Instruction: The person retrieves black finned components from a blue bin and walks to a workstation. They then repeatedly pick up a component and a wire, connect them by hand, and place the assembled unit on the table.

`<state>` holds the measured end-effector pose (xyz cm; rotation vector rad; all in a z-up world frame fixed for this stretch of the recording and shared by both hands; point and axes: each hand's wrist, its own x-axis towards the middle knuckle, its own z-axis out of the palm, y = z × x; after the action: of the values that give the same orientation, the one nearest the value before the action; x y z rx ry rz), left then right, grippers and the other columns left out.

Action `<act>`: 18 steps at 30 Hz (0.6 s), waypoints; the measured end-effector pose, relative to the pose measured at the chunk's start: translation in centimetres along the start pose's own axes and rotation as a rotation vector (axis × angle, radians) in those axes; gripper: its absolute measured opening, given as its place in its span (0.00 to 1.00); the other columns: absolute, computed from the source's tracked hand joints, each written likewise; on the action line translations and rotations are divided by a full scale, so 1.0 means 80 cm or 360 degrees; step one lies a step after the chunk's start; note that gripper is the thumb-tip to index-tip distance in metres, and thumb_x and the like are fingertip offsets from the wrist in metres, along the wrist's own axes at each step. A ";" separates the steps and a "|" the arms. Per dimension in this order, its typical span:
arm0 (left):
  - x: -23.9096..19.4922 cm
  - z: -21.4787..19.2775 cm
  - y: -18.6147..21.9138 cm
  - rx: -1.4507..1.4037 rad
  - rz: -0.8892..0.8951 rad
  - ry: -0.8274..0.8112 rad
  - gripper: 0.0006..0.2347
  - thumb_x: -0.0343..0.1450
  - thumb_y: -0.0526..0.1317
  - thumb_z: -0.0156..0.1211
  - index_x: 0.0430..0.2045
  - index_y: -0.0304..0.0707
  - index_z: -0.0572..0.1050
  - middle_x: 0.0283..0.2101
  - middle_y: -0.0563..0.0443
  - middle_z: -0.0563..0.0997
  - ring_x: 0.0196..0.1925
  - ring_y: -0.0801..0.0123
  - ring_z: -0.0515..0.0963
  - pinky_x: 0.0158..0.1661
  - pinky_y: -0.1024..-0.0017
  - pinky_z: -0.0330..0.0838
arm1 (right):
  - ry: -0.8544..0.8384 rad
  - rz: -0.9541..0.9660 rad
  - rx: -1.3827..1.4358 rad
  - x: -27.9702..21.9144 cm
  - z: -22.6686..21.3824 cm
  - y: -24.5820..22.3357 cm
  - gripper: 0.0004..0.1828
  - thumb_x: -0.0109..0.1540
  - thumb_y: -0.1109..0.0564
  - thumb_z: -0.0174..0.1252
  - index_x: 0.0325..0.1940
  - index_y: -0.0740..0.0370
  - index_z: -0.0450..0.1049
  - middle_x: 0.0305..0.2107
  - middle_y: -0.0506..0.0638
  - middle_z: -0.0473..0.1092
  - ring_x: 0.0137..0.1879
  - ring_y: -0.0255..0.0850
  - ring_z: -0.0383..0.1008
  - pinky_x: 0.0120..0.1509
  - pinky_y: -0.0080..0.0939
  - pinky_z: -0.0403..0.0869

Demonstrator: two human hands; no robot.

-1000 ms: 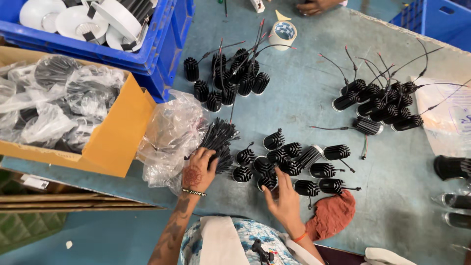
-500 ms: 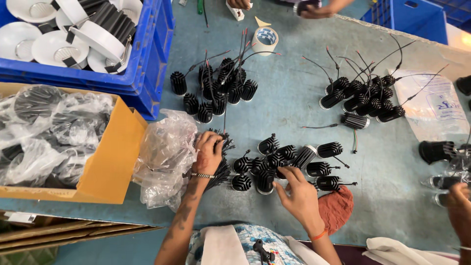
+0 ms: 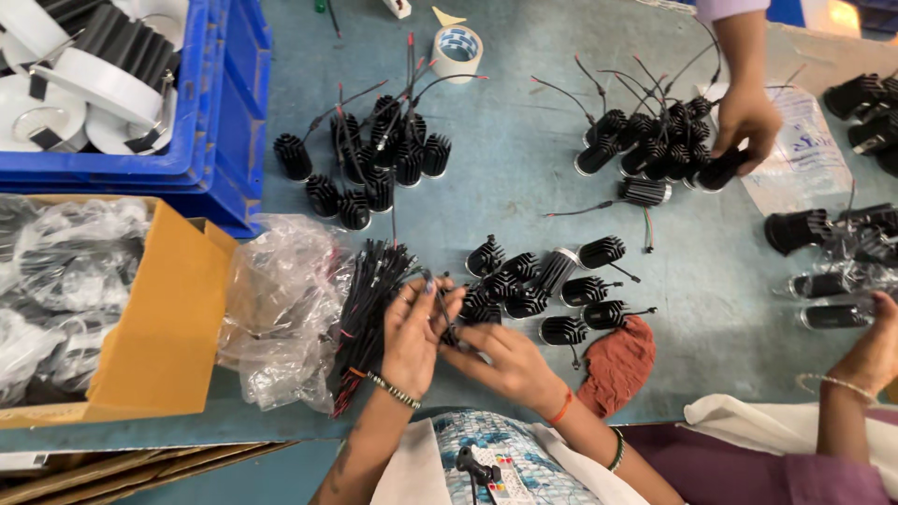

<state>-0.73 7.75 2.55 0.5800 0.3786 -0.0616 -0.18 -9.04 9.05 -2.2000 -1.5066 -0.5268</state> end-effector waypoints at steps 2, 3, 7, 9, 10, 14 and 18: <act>-0.005 0.000 -0.012 0.0153 -0.0076 -0.0056 0.07 0.77 0.37 0.55 0.38 0.29 0.76 0.42 0.43 0.83 0.42 0.66 0.85 0.41 0.74 0.80 | 0.0085 0.0072 0.0175 -0.022 -0.010 -0.001 0.22 0.51 0.61 0.65 0.51 0.61 0.82 0.46 0.53 0.73 0.45 0.43 0.77 0.46 0.39 0.76; -0.007 -0.001 -0.015 0.0409 0.0013 -0.0073 0.06 0.76 0.37 0.57 0.38 0.30 0.76 0.41 0.43 0.83 0.40 0.66 0.85 0.40 0.74 0.81 | 0.0132 0.0109 0.0263 -0.035 -0.015 -0.002 0.22 0.52 0.60 0.65 0.51 0.62 0.82 0.45 0.54 0.74 0.45 0.42 0.77 0.46 0.38 0.76; -0.011 -0.008 -0.014 0.1712 0.0686 -0.0087 0.05 0.72 0.36 0.61 0.37 0.35 0.79 0.44 0.48 0.83 0.41 0.63 0.86 0.42 0.68 0.80 | 0.0628 0.0734 0.0130 -0.077 -0.020 -0.002 0.13 0.61 0.68 0.54 0.47 0.61 0.76 0.39 0.55 0.72 0.42 0.45 0.75 0.47 0.42 0.74; -0.004 -0.008 -0.008 0.2254 0.1085 -0.0140 0.07 0.69 0.36 0.64 0.38 0.37 0.79 0.48 0.48 0.80 0.48 0.57 0.81 0.49 0.63 0.76 | 0.0701 0.1217 0.0311 -0.093 -0.019 -0.002 0.08 0.71 0.67 0.48 0.48 0.62 0.73 0.36 0.52 0.73 0.39 0.43 0.75 0.47 0.40 0.74; 0.004 -0.007 -0.005 0.2403 0.1232 -0.0211 0.08 0.67 0.36 0.66 0.38 0.38 0.78 0.50 0.46 0.79 0.54 0.52 0.77 0.53 0.59 0.73 | 0.0456 0.1455 0.0275 -0.096 -0.012 0.000 0.09 0.70 0.63 0.50 0.50 0.61 0.75 0.32 0.55 0.73 0.36 0.46 0.75 0.44 0.42 0.73; 0.043 0.000 -0.004 0.2791 0.1106 -0.0565 0.20 0.60 0.36 0.70 0.46 0.38 0.77 0.56 0.45 0.76 0.65 0.51 0.66 0.62 0.52 0.58 | 0.0037 0.1593 0.0041 -0.087 0.039 0.008 0.24 0.60 0.48 0.65 0.53 0.66 0.75 0.34 0.60 0.73 0.34 0.54 0.75 0.37 0.48 0.72; 0.073 -0.007 -0.012 0.2894 0.0919 -0.0870 0.30 0.55 0.37 0.74 0.53 0.34 0.72 0.57 0.46 0.75 0.65 0.51 0.65 0.64 0.51 0.54 | -0.0039 0.1568 -0.0035 -0.080 0.075 0.014 0.36 0.49 0.42 0.74 0.50 0.68 0.74 0.37 0.59 0.72 0.35 0.57 0.74 0.35 0.51 0.72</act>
<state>4.34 7.49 -0.51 2.3739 -0.5390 0.0121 -0.93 -11.15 0.46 -2.5942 -0.2806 -0.1729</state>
